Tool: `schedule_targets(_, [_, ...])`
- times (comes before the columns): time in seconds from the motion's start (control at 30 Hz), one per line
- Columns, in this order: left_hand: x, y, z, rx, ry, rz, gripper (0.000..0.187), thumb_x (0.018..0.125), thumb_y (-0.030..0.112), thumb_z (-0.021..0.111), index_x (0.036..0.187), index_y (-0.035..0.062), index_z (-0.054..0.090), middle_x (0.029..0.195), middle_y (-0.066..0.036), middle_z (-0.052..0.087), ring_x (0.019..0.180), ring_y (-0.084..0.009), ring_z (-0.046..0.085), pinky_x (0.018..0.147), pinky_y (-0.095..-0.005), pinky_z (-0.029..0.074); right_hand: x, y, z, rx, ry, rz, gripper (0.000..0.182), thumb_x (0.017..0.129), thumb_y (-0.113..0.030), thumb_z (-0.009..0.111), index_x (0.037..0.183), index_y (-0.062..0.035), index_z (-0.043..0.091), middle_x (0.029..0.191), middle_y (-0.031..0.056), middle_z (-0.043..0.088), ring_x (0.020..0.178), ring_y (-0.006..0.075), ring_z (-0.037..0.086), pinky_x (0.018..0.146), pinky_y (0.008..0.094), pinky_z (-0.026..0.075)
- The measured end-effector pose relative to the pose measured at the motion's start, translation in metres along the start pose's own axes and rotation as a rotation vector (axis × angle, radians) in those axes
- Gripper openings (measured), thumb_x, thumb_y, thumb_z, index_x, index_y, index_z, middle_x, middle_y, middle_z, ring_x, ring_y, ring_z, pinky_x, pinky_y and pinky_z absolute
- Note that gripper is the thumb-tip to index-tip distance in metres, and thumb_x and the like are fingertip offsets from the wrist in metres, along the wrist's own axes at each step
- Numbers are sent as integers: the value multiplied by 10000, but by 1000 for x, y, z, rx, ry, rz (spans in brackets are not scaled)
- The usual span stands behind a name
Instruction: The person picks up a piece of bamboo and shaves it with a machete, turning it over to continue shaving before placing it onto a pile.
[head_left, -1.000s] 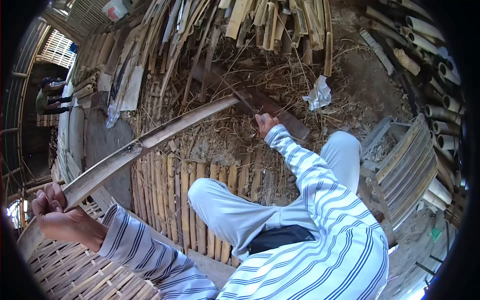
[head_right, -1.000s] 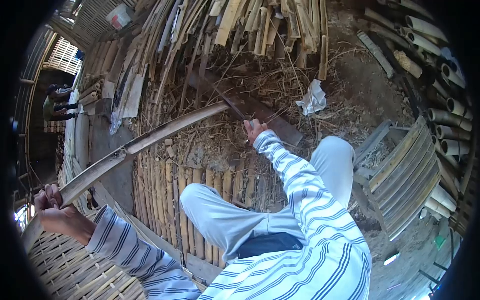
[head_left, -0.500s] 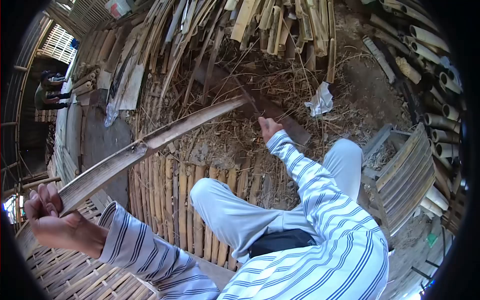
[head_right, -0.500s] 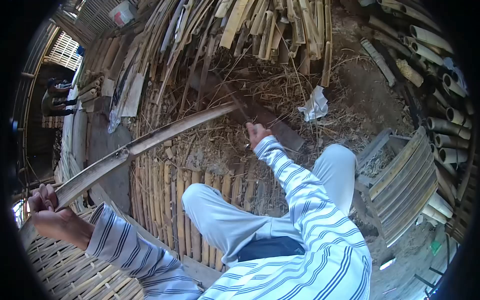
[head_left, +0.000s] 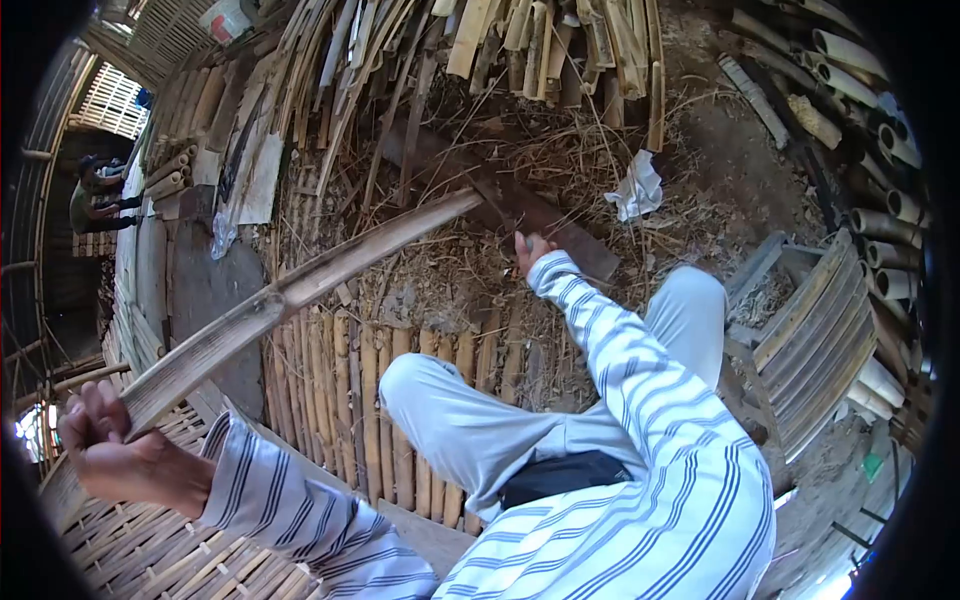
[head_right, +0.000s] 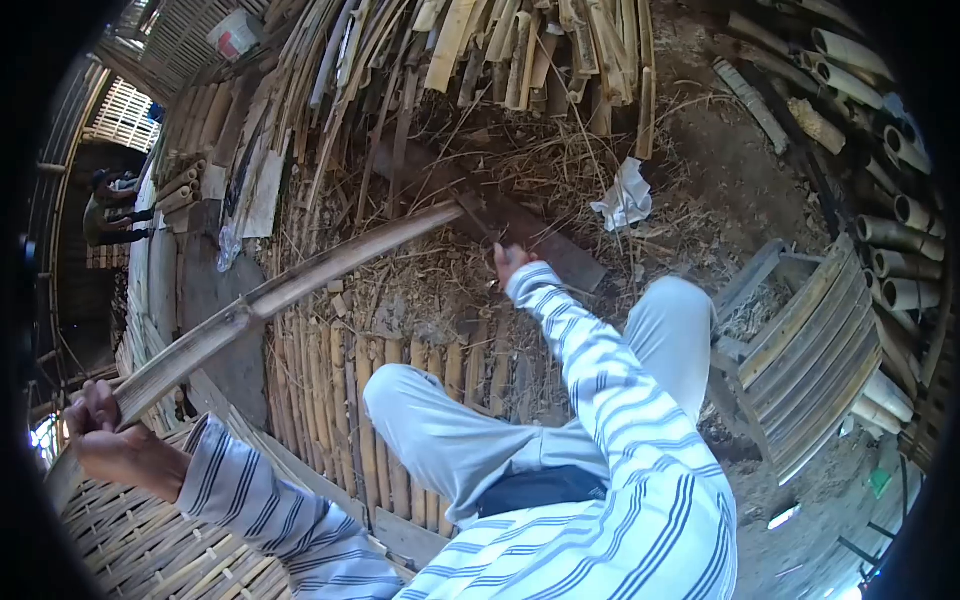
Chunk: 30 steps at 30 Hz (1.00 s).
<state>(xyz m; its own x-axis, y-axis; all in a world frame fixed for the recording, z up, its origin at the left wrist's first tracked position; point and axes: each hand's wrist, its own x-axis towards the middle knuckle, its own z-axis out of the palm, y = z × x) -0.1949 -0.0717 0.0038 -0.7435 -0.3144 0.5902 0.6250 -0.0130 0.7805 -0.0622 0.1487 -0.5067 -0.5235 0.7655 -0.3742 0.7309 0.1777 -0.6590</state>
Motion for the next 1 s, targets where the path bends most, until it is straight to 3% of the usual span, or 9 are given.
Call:
schedule_targets(0.33, [-5,-2,1,-9,16,-23,341,760,-54,435,572,127,214,596,9,171,505,-96,196,455,-237,161,-7,-40,-49,128,88,-206,479,916,-536,427,858,-80,559,800,246,615,807,444,588,733,535,473])
schedule_targets(0.4, [8,-10,-17,18,-34,15,213,762,-51,448,586,37,367,601,-43,349,508,-106,324,464,-215,278,6,-3,3,70,233,-253,440,926,-472,463,807,-61,566,691,230,586,697,467,566,646,517,462])
schedule_targets(0.47, [8,-17,-26,113,2,111,143,766,-45,461,624,-33,463,635,-89,454,524,-116,407,478,-208,376,43,50,58,-8,143,66,525,924,-538,388,924,-72,628,837,232,631,830,457,583,776,503,475])
schedule_targets(0.57, [39,-20,-58,-10,-75,8,114,778,-43,471,693,-104,516,695,-133,514,552,-134,469,533,-227,479,61,31,19,-180,79,25,597,920,-585,321,1039,-97,643,963,223,636,952,445,566,888,481,452])
schedule_targets(0.7, [8,-15,-14,137,229,103,136,804,-29,478,759,-137,547,725,-150,551,566,-148,517,559,-234,523,25,-35,-24,115,133,-164,487,901,-535,471,772,-74,563,795,182,627,791,406,597,760,505,457])
schedule_targets(0.8, [-10,-3,5,-21,13,3,304,729,-73,423,570,124,255,596,9,192,495,-91,170,444,-255,125,31,-7,22,-88,66,54,500,879,-560,490,781,-76,571,799,194,627,749,411,601,746,500,466])
schedule_targets(0.83, [-9,-2,3,-35,-13,3,296,736,-74,418,570,113,261,601,11,182,495,-93,156,444,-255,128,51,24,56,1,276,66,541,865,-596,477,805,-70,585,804,223,621,817,421,599,762,517,461])
schedule_targets(0.93, [-14,0,16,44,165,50,272,750,-65,426,567,96,306,585,1,240,482,-92,214,448,-239,167,59,6,18,-57,28,32,597,892,-586,416,1060,-51,620,1019,262,616,1053,449,531,901,508,435])
schedule_targets(1.0, [-19,2,18,82,199,62,234,768,-49,436,582,66,355,600,-26,309,485,-98,281,467,-226,215,39,-5,-1,0,91,-36,536,880,-575,445,970,-94,664,971,238,638,943,432,583,840,514,470])
